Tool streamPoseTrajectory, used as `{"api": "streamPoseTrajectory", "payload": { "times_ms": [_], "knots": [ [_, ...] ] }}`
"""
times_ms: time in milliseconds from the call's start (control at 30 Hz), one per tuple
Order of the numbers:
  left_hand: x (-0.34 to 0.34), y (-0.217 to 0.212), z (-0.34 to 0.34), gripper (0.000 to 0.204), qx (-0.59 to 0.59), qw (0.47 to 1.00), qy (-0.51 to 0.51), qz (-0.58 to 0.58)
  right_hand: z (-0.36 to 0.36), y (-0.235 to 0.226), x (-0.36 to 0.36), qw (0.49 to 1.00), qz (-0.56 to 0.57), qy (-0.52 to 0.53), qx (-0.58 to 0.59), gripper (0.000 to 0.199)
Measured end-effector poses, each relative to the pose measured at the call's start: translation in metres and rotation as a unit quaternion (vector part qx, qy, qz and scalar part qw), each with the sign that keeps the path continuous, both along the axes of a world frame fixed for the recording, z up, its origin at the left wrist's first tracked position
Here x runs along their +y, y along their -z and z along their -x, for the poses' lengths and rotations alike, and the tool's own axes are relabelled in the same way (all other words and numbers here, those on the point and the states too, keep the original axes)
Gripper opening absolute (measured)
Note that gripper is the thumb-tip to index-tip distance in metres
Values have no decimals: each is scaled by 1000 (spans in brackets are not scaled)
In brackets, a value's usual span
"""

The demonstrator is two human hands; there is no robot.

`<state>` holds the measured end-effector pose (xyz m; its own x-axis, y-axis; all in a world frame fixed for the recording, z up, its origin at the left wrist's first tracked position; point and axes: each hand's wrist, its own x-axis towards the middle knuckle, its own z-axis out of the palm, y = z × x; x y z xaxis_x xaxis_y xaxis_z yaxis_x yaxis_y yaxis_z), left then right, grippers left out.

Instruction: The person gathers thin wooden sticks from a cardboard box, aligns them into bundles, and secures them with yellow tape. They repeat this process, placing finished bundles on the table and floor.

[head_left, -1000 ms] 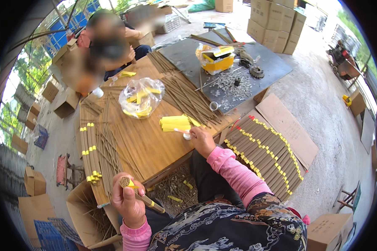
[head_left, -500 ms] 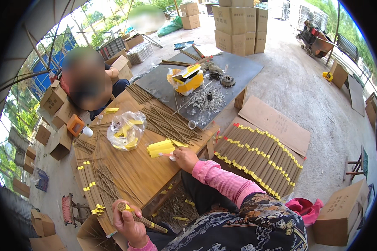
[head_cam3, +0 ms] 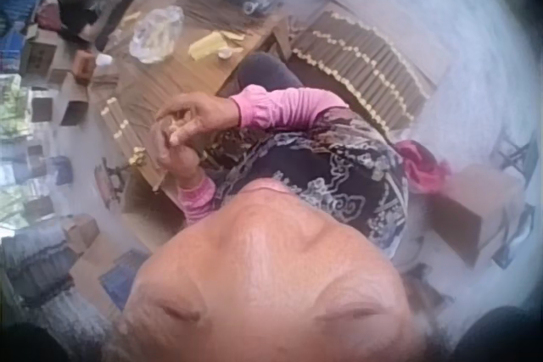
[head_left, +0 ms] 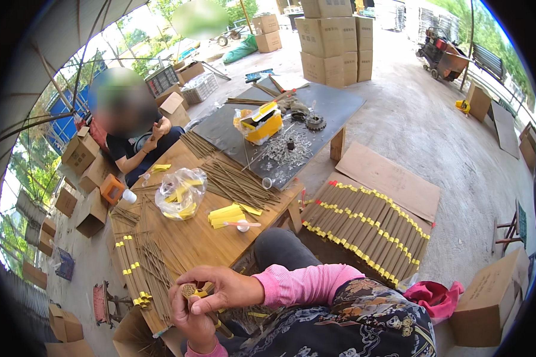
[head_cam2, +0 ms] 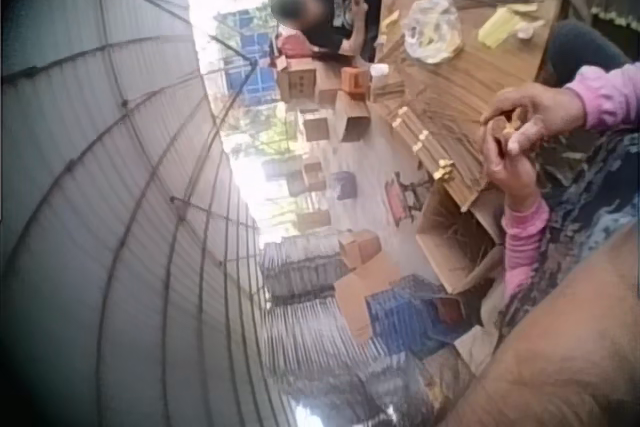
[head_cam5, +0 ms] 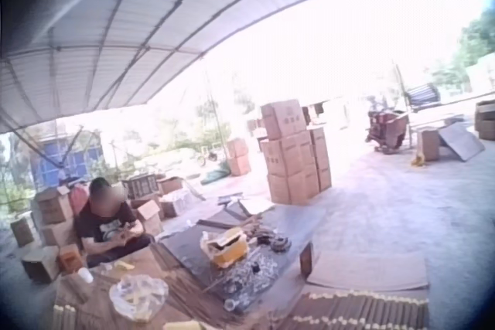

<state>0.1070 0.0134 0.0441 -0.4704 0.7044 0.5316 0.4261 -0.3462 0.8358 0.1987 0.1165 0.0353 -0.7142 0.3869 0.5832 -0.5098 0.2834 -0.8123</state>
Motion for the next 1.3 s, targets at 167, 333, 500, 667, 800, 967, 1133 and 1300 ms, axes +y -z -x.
{"api": "streamPoseTrajectory", "payload": {
  "times_ms": [167, 333, 500, 667, 800, 967, 1133, 1300],
  "knots": [
    [-5, 1, -1, 36, -57, 997, 53, 11, -5, 0, 0, 998, 42, -35, 32, 52],
    [-28, -4, -2, 36, -144, 979, 141, 13, -13, -7, -7, 996, 6, -88, 5, 53],
    [-35, 0, 5, 35, -219, 942, 253, -16, -8, -10, -12, 993, 27, -116, 17, 51],
    [-38, -2, 9, 39, -201, 940, 277, 0, -4, -8, -10, 991, 12, -122, 44, 47],
    [-38, -1, 9, 42, -229, 925, 303, -7, 0, -3, -5, 987, -6, -149, 56, 45],
    [-39, 0, 13, 43, -286, 896, 339, -6, 4, -9, 0, 984, -27, -170, 47, 40],
    [-33, 2, 20, 44, -292, 888, 355, -27, 9, -10, 7, 985, -63, -162, 15, 37],
    [-31, 1, 24, 43, -271, 910, 313, -31, 8, -17, 13, 983, -84, -160, 7, 48]
  ]
}}
